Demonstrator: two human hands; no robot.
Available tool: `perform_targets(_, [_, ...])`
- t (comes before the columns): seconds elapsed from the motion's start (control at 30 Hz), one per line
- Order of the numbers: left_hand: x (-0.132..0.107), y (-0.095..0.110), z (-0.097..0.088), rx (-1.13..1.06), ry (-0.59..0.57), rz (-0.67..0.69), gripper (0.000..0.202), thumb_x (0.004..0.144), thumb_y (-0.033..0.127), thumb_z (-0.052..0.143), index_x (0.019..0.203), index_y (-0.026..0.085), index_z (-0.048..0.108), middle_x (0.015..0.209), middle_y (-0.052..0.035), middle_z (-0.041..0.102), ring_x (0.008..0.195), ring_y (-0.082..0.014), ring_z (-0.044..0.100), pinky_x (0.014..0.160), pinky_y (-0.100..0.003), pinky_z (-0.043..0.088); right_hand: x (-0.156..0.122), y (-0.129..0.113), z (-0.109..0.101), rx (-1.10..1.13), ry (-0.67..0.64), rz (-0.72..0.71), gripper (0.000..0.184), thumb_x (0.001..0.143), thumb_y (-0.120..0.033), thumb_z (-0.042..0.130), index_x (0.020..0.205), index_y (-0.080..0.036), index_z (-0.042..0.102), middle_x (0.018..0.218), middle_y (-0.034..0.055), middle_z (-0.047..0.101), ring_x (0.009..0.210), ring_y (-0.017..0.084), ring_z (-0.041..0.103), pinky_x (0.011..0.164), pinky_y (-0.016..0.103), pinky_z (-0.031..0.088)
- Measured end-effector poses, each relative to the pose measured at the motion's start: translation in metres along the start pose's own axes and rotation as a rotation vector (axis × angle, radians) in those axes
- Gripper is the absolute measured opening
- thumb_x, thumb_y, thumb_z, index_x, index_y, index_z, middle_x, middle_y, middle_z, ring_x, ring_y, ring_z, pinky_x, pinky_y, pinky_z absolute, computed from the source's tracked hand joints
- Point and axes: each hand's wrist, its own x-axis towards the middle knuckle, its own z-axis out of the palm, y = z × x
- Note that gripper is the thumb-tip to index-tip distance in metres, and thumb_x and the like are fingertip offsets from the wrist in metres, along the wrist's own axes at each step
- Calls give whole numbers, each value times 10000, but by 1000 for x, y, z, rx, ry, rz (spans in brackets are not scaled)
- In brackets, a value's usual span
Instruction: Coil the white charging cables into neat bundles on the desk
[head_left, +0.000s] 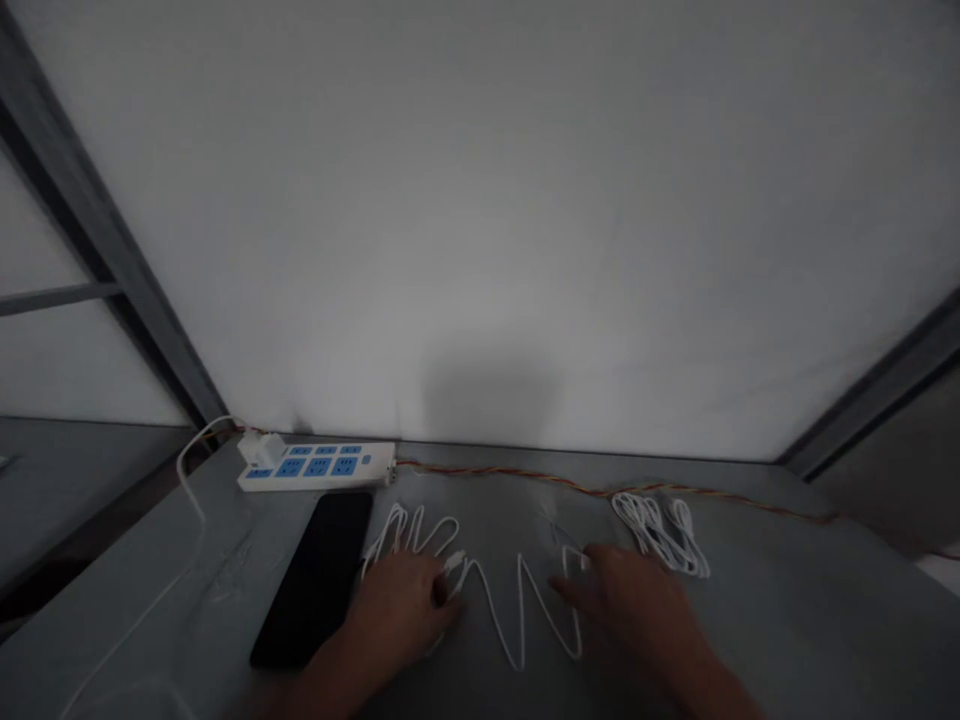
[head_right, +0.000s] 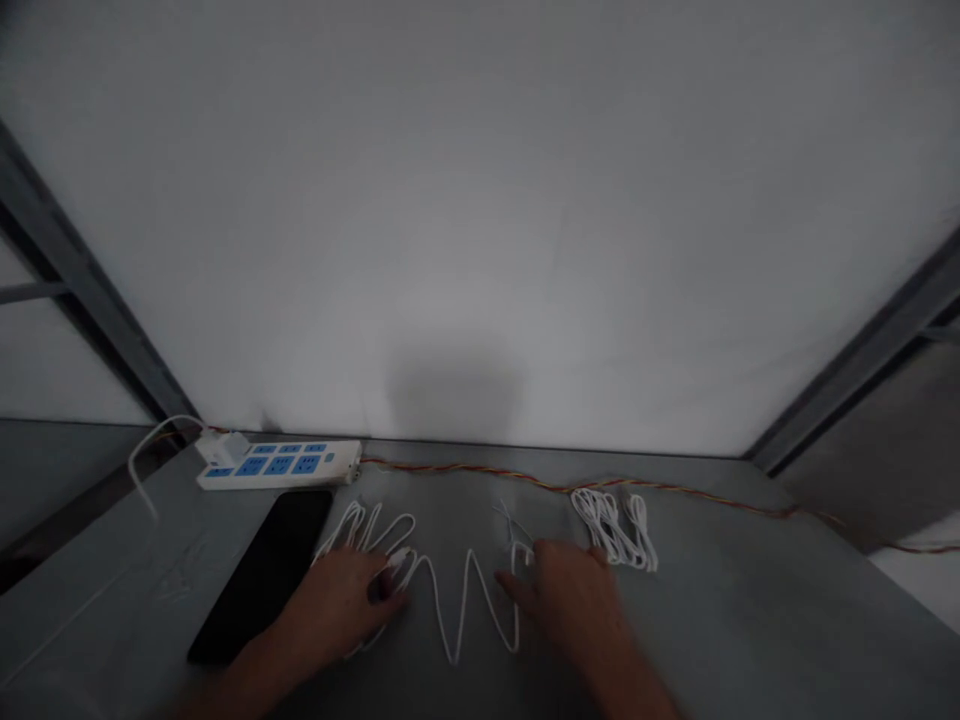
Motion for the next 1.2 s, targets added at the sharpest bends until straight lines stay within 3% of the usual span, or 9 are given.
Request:
perform_targets(0.17, [3, 0, 0, -85, 20, 3, 250, 842, 387, 583, 652, 249, 668, 626, -21, 703, 617, -239, 685, 555, -283, 421, 2, 3, 6, 26, -67, -18, 195, 811, -378, 650, 744, -202, 700, 753, 131, 750, 783, 325, 719, 705, 383, 472])
perform_targets(0.3, [5, 4, -8, -191, 68, -12, 266, 921, 324, 471, 726, 222, 620, 630, -7, 659, 580, -190, 630, 556, -264, 388, 7, 4, 3, 177, 2, -84, 194, 849, -313, 566, 798, -187, 704, 851, 125, 727, 816, 285, 692, 705, 351, 471])
perform_targets(0.4, [6, 4, -11, -312, 201, -30, 317, 942, 363, 445, 693, 213, 572, 602, 10, 595, 557, -161, 576, 558, -253, 386, 12, 7, 1, 391, 81, -103, 323, 906, -364, 458, 752, -186, 680, 816, 102, 699, 765, 245, 666, 677, 328, 464])
perform_targets(0.57, [9, -5, -10, -549, 430, -111, 354, 920, 471, 490, 710, 200, 578, 586, 41, 516, 528, -130, 508, 540, -230, 395, 19, 12, 4, 833, 105, -68, 504, 952, -552, 317, 786, -196, 632, 694, 49, 676, 631, 205, 601, 610, 310, 448])
perform_targets(0.7, [13, -14, -10, -701, 537, -277, 427, 866, 598, 508, 743, 195, 579, 526, 65, 462, 474, -127, 457, 473, -224, 362, 24, 12, 7, 1073, 163, 22, 495, 892, -652, 397, 746, -206, 553, 539, -24, 541, 495, 155, 485, 501, 267, 385])
perform_targets(0.83, [18, -21, -12, -753, 562, -381, 514, 822, 681, 497, 705, 188, 581, 537, 42, 504, 504, -146, 485, 484, -237, 380, 29, 16, 9, 1217, 128, 126, 428, 791, -616, 543, 795, -192, 601, 559, -53, 471, 462, 126, 432, 445, 245, 337])
perform_targets(1.0, [21, -28, -17, -753, 595, -409, 503, 823, 679, 491, 714, 196, 577, 561, 37, 527, 537, -156, 503, 516, -244, 397, 35, 25, 14, 1377, 45, 163, 406, 685, -515, 650, 922, -186, 663, 509, -76, 428, 434, 117, 393, 425, 238, 324])
perform_targets(1.2, [23, -37, -20, -729, 589, -364, 469, 827, 646, 510, 672, 206, 552, 528, 59, 458, 504, -139, 439, 490, -235, 361, 35, 26, 9, 1343, 114, 188, 325, 652, -517, 676, 675, -197, 620, 492, -50, 447, 470, 124, 400, 488, 257, 325])
